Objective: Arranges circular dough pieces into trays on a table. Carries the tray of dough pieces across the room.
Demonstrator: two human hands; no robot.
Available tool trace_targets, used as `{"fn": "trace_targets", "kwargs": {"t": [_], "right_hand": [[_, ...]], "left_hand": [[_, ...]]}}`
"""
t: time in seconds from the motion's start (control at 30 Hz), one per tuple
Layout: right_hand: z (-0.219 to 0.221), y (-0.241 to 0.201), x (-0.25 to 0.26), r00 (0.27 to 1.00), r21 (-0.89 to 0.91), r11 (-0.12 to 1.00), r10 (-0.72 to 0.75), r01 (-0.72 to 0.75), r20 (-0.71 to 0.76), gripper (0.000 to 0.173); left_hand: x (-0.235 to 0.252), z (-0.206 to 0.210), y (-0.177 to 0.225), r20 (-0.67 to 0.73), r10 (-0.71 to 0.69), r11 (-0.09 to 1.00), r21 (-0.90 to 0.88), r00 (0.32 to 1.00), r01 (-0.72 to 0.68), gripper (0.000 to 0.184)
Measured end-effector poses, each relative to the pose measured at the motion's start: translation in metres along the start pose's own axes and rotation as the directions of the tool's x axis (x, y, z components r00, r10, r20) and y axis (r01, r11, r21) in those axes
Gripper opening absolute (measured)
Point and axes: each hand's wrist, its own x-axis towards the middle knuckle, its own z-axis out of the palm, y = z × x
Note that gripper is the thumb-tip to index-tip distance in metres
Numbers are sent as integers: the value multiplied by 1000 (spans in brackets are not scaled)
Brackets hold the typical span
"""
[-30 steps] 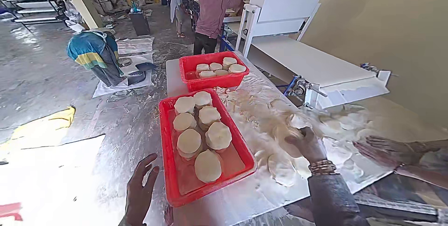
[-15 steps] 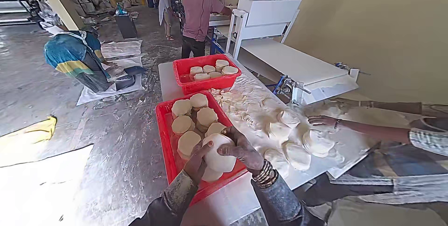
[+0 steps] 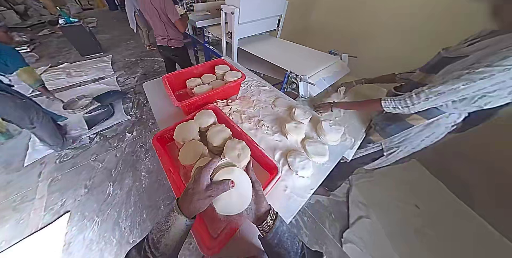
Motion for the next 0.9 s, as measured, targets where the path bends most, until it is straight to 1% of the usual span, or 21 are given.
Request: {"fn": "trace_targets", "kwargs": {"t": [0.03, 0.1, 0.17, 0.23, 0.27, 0.33, 0.43, 0.5, 0.6, 0.67, 0.77, 0.87, 0.9], "right_hand": [[0, 3, -1, 999, -36, 999, -33, 32, -24, 73], [1, 6, -2, 983, -215, 973, -117, 86, -138, 72], [4, 6, -4, 967, -346, 935, -156, 79, -202, 65], [11, 2, -7, 962, -506, 862, -127, -14, -243, 55], [14, 2, -8, 956, -582, 810, -113, -69, -271, 54], [13, 2, -10, 947, -677, 720, -90, -151, -308, 53], [9, 4, -12, 935, -708, 662, -31, -245, -353, 46], [7, 3, -13, 927, -706, 638, 33, -307, -374, 46], [9, 3, -8, 914, -702, 606, 108, -373, -392, 53], [11, 4, 1, 921, -724, 583, 119, -368, -372, 59], [18, 4, 19, 941, -751, 578, 99, -320, -324, 53], [26, 3, 40, 956, -772, 579, 50, -263, -288, 50], [28, 2, 47, 959, -788, 563, 35, -251, -281, 51]], "left_hand": [[0, 1, -7, -59, -27, 999, -47, 998, 24, 68], [-2, 5, -19, -165, -96, 986, -148, 982, 71, 71], [-6, 13, -26, -236, -168, 967, -226, 957, 115, 71], [-15, 22, -30, -257, -225, 948, -281, 940, 150, 69], [-22, 26, -32, -249, -255, 937, -301, 934, 176, 65], [-36, 29, -38, -203, -325, 907, -344, 924, 243, 63], [-55, 28, -49, -112, -395, 855, -409, 912, 320, 62], [-61, 25, -52, -60, -433, 817, -446, 899, 364, 62], [-65, 21, -56, -55, -485, 779, -482, 873, 402, 61], [-63, 15, -56, -84, -495, 777, -488, 865, 397, 60], [-58, 4, -54, -143, -476, 784, -516, 868, 345, 56], [-47, -11, -50, -180, -454, 794, -526, 873, 304, 58], [-43, -16, -50, -190, -449, 797, -528, 873, 294, 58]]}}
